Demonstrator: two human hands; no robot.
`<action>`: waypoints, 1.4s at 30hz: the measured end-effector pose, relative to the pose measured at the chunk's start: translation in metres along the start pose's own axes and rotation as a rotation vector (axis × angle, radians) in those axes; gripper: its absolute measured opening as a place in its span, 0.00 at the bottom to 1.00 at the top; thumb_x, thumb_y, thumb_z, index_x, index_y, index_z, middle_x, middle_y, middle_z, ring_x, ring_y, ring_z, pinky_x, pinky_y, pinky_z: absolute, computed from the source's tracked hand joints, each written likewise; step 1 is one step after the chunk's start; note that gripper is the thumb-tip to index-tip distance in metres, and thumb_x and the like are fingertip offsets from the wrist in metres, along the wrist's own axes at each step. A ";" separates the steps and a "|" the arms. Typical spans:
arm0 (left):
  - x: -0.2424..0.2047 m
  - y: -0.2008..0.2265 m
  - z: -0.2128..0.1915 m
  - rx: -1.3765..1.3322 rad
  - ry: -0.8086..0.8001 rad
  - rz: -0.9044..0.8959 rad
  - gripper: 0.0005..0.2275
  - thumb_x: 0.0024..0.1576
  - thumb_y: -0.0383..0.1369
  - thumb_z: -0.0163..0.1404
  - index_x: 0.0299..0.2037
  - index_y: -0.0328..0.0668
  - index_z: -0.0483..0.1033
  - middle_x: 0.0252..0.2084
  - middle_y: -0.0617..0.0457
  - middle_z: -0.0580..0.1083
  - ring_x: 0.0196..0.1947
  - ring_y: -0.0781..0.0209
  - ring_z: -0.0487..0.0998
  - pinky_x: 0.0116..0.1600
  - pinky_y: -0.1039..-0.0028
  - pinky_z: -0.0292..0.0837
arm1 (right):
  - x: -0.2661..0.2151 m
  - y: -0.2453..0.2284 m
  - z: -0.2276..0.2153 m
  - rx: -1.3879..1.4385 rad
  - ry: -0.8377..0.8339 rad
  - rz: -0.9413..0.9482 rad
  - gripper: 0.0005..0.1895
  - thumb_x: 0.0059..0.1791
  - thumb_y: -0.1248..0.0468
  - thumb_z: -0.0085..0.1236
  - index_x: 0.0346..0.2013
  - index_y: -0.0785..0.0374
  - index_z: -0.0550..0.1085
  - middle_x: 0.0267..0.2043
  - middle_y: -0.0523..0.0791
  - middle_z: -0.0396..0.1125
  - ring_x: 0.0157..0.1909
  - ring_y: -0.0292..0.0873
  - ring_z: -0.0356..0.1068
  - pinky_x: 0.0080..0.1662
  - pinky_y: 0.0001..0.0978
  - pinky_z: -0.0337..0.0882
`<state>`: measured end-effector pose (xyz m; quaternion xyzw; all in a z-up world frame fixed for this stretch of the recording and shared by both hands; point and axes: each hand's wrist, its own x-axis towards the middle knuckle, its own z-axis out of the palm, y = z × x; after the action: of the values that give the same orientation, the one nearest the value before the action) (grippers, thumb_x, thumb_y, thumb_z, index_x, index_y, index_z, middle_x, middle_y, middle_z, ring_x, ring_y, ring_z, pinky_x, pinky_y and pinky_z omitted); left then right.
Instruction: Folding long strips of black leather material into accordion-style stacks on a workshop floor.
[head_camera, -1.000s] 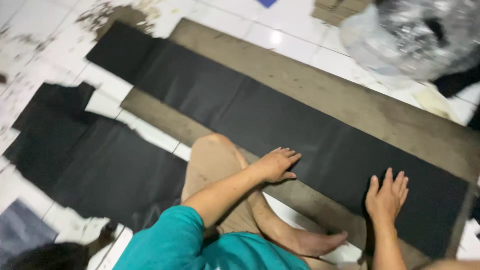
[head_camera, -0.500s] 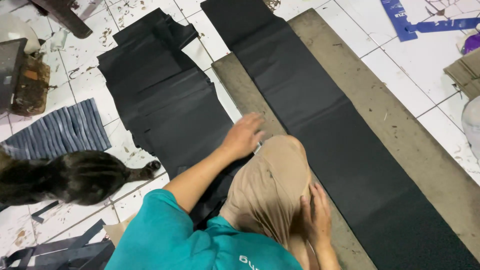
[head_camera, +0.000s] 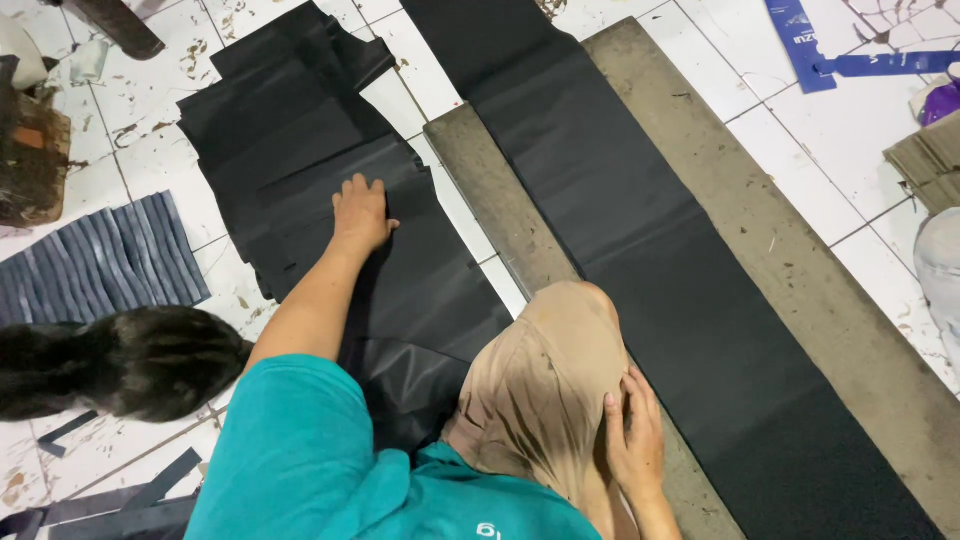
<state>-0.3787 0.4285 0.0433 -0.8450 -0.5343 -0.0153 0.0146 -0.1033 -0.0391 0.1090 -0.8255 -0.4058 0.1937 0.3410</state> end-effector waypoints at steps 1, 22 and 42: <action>0.004 -0.001 -0.001 0.003 -0.019 0.009 0.27 0.47 0.38 0.67 0.53 0.33 0.74 0.52 0.37 0.67 0.50 0.39 0.68 0.54 0.52 0.66 | 0.001 0.000 0.000 0.008 0.014 -0.020 0.22 0.55 0.57 0.47 0.59 0.69 0.70 0.71 0.54 0.60 0.69 0.52 0.62 0.63 0.40 0.64; -0.115 0.233 -0.400 -0.699 0.098 0.756 0.07 0.57 0.26 0.55 0.43 0.33 0.75 0.20 0.46 0.74 0.16 0.49 0.73 0.24 0.63 0.65 | 0.018 -0.124 -0.123 0.478 0.289 -0.215 0.21 0.49 0.74 0.57 0.56 0.74 0.70 0.55 0.52 0.68 0.49 0.42 0.72 0.52 0.29 0.74; -0.229 0.475 -0.276 -1.711 -0.972 0.349 0.12 0.61 0.27 0.54 0.50 0.23 0.76 0.37 0.38 0.82 0.34 0.61 0.83 0.41 0.70 0.84 | -0.039 -0.061 -0.241 0.354 0.742 0.137 0.16 0.42 0.72 0.69 0.45 0.68 0.81 0.33 0.57 0.78 0.39 0.50 0.81 0.39 0.38 0.80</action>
<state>-0.0507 0.0069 0.3061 -0.5525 -0.1600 -0.0452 -0.8168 -0.0157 -0.1410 0.3214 -0.7932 -0.1600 -0.0277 0.5869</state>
